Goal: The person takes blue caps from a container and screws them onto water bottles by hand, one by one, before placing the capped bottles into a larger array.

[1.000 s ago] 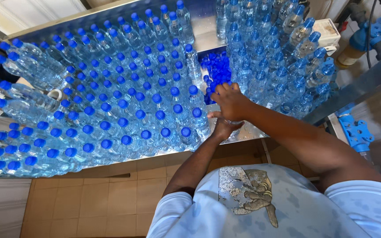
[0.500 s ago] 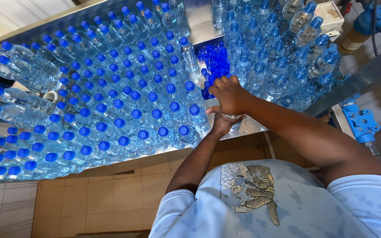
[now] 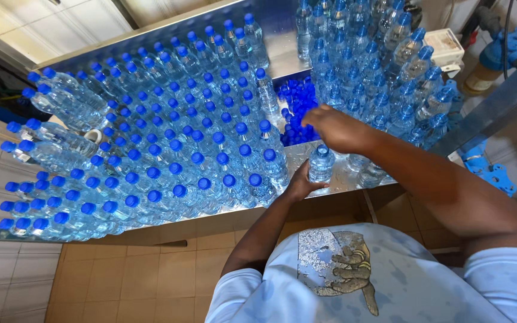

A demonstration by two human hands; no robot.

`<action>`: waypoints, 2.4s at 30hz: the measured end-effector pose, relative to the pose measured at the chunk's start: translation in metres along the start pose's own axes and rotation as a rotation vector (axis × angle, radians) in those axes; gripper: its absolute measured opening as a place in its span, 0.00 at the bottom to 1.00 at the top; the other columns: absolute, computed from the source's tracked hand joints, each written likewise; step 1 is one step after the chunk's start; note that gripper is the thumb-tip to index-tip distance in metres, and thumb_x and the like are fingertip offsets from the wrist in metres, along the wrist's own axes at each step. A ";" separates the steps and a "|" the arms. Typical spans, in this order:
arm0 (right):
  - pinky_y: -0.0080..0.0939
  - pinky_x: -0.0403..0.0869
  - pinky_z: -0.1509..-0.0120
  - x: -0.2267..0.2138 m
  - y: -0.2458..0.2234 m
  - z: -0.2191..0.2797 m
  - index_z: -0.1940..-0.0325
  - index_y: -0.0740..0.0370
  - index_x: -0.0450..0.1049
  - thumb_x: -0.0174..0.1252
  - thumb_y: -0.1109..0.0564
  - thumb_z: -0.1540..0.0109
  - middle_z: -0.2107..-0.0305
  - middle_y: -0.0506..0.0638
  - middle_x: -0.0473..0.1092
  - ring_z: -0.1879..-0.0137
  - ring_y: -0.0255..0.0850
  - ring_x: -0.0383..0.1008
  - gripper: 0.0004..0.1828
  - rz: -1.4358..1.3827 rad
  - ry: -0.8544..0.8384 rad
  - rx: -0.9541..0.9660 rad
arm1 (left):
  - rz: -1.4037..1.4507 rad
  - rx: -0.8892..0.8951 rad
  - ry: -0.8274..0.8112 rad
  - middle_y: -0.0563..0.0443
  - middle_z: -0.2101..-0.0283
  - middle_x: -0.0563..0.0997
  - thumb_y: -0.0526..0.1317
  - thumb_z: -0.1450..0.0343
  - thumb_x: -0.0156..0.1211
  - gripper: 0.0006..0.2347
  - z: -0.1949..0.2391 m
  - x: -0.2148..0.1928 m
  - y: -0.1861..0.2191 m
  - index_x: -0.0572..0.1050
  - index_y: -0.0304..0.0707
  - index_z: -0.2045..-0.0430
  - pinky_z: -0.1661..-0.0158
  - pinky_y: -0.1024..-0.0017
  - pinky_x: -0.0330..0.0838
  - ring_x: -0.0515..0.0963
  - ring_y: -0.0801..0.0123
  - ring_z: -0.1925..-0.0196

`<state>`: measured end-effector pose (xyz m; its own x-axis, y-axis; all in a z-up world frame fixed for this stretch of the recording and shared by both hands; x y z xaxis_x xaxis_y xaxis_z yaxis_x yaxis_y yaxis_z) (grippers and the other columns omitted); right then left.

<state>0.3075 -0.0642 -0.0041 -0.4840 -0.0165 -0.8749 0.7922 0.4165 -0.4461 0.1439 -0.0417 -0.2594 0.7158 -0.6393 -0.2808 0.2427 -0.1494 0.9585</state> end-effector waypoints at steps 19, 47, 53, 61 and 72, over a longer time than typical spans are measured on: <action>0.82 0.77 0.44 -0.050 -0.026 0.034 0.39 0.59 0.68 0.50 0.52 0.29 0.52 0.72 0.74 0.51 0.84 0.79 0.16 -0.017 -0.055 0.206 | -0.193 0.014 0.033 0.18 0.20 0.55 0.52 0.33 0.78 0.56 0.037 -0.023 0.177 0.41 0.26 0.17 0.21 0.37 0.55 0.55 0.25 0.17; 0.58 0.78 0.55 -0.072 -0.099 -0.044 0.45 0.43 0.79 0.41 0.41 0.15 0.76 0.52 0.74 0.64 0.63 0.80 0.20 0.224 0.709 0.219 | 0.615 0.031 0.561 0.38 0.68 0.86 0.67 0.19 0.48 0.29 0.052 -0.281 0.193 0.78 0.36 0.57 0.94 0.75 0.72 0.82 0.60 0.86; 0.53 0.77 0.61 -0.065 -0.107 -0.048 0.62 0.51 0.79 0.50 0.27 0.29 0.73 0.52 0.71 0.63 0.54 0.77 0.30 0.728 0.726 -0.560 | 0.715 -0.230 0.196 0.35 0.63 0.85 0.81 0.29 0.43 0.45 0.044 -0.286 0.193 0.75 0.29 0.48 0.90 0.70 0.80 0.84 0.57 0.79; 0.76 0.72 0.46 -0.105 -0.030 -0.088 0.73 0.67 0.85 0.39 0.28 0.21 0.69 0.68 0.81 0.48 0.74 0.82 0.49 -0.080 0.383 0.771 | 0.074 0.719 0.757 0.50 0.54 0.87 0.76 0.32 0.50 0.35 0.013 -0.288 0.248 0.82 0.44 0.56 0.46 0.66 0.81 0.86 0.61 0.48; 0.73 0.77 0.58 -0.095 0.180 -0.288 0.34 0.62 0.69 0.61 0.41 0.24 0.61 0.70 0.81 0.56 0.75 0.81 0.26 0.391 0.401 0.531 | -1.018 0.166 -0.362 0.41 0.14 0.49 0.54 0.21 0.53 0.32 0.008 -0.146 0.244 0.58 0.43 0.20 0.26 0.27 0.09 0.32 0.40 0.12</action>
<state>0.3894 0.2744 0.0530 -0.1498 0.4144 -0.8977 0.9564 -0.1695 -0.2378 0.0934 0.0088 0.0158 -0.0120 -0.3385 -0.9409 0.5006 -0.8166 0.2874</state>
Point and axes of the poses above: each hand's wrist, its own z-axis away from the middle knuckle, its own x-axis out of the palm, y = z × x, the point moved 5 cm from there along -z, towards the middle knuckle
